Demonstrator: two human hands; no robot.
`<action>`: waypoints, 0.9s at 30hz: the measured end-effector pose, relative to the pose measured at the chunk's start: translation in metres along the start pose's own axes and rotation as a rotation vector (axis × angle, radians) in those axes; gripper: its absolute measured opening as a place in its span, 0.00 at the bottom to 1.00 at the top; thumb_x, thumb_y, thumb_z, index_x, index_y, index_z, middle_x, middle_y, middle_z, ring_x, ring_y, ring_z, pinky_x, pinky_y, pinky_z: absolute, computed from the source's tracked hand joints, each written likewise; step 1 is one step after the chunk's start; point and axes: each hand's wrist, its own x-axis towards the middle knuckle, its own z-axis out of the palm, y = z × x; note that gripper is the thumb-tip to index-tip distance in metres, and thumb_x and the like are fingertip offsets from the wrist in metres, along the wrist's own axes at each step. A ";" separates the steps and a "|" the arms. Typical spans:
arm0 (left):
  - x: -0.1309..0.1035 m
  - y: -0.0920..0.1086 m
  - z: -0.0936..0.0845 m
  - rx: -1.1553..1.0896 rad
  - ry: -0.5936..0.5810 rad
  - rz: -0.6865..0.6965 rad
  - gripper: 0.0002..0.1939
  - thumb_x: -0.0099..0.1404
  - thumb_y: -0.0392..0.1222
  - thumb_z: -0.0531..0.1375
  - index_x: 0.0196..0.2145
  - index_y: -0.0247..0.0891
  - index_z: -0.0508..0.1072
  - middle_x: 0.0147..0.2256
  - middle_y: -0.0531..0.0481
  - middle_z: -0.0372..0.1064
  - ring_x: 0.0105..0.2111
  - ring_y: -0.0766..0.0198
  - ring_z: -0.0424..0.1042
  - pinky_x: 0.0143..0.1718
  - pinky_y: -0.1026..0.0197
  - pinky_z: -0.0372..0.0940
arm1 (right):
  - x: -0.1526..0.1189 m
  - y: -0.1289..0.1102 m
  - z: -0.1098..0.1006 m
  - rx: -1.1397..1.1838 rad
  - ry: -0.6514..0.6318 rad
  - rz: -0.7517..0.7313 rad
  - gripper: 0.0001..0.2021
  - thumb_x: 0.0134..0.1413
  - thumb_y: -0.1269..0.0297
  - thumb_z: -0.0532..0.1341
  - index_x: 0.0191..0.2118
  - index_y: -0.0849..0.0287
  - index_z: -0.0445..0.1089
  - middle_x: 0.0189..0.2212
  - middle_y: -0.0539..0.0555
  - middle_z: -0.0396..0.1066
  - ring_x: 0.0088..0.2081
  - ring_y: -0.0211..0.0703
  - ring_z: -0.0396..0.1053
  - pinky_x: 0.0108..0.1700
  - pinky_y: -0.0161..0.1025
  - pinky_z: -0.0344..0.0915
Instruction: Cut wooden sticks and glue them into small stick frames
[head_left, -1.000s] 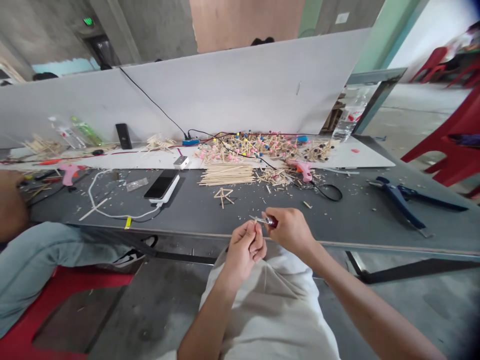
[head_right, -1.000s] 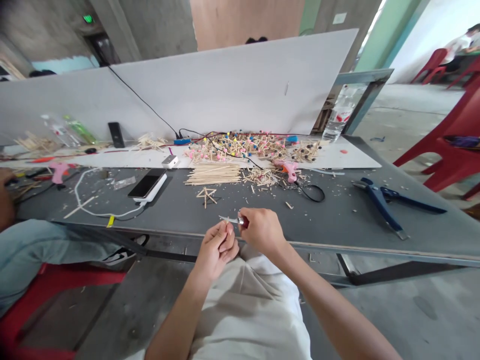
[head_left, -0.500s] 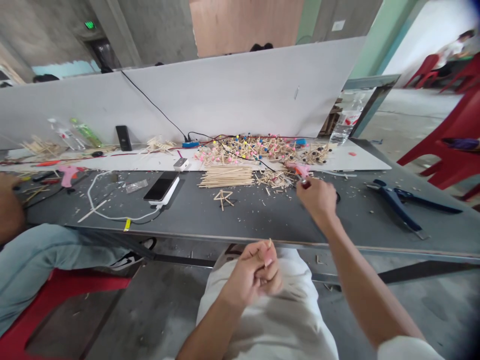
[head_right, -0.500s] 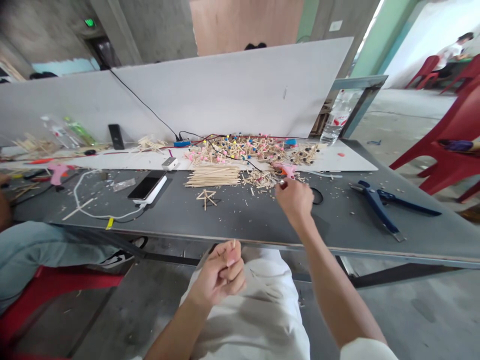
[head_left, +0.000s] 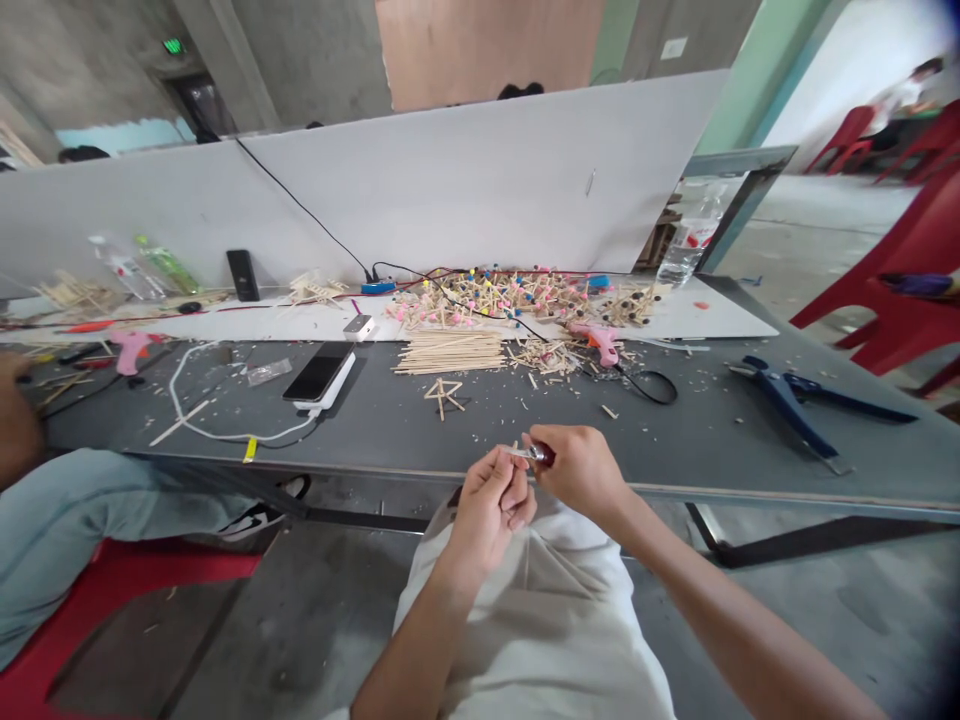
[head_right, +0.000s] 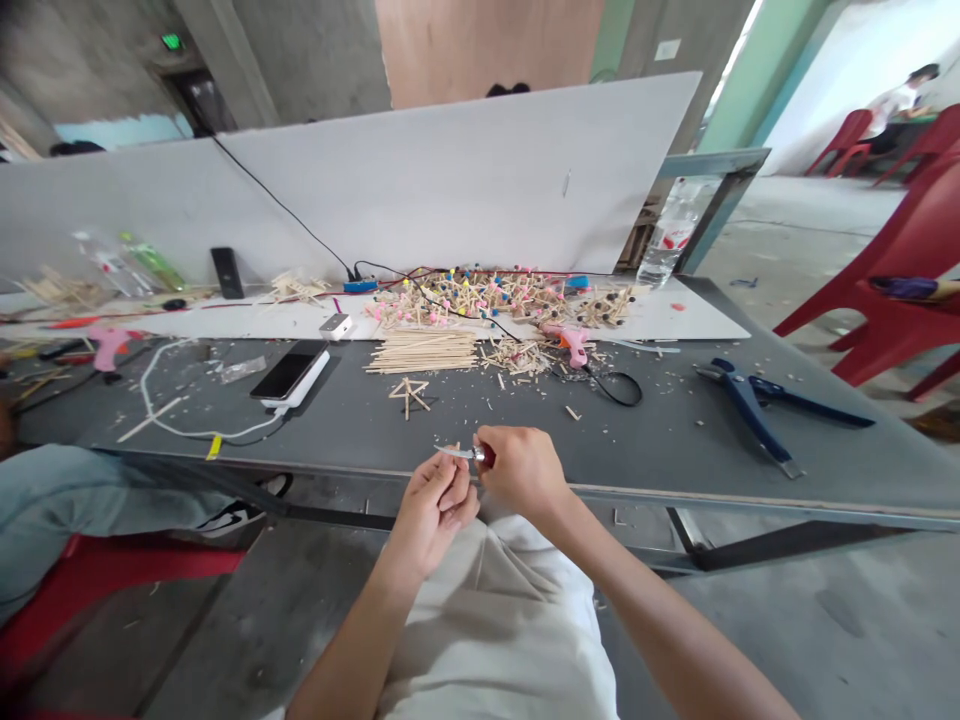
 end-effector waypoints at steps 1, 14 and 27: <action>0.000 0.000 0.000 0.011 0.006 0.006 0.14 0.67 0.48 0.60 0.31 0.33 0.67 0.17 0.61 0.46 0.15 0.75 0.45 0.17 0.68 0.44 | 0.000 -0.001 0.001 -0.004 -0.014 0.007 0.06 0.41 0.72 0.56 0.19 0.58 0.60 0.16 0.47 0.62 0.20 0.34 0.50 0.26 0.35 0.44; -0.017 -0.014 0.004 0.072 -0.120 -0.056 0.19 0.67 0.53 0.58 0.27 0.36 0.61 0.17 0.62 0.41 0.14 0.75 0.44 0.15 0.68 0.39 | 0.036 0.077 -0.039 -0.360 0.285 0.538 0.12 0.51 0.59 0.58 0.23 0.59 0.70 0.17 0.54 0.67 0.19 0.38 0.54 0.26 0.38 0.44; -0.005 -0.005 -0.001 0.097 -0.020 -0.025 0.18 0.66 0.50 0.60 0.26 0.34 0.64 0.17 0.61 0.42 0.14 0.76 0.44 0.17 0.67 0.39 | -0.012 -0.006 -0.004 -0.020 -0.060 0.032 0.06 0.40 0.72 0.56 0.18 0.58 0.58 0.14 0.46 0.58 0.20 0.34 0.47 0.26 0.35 0.43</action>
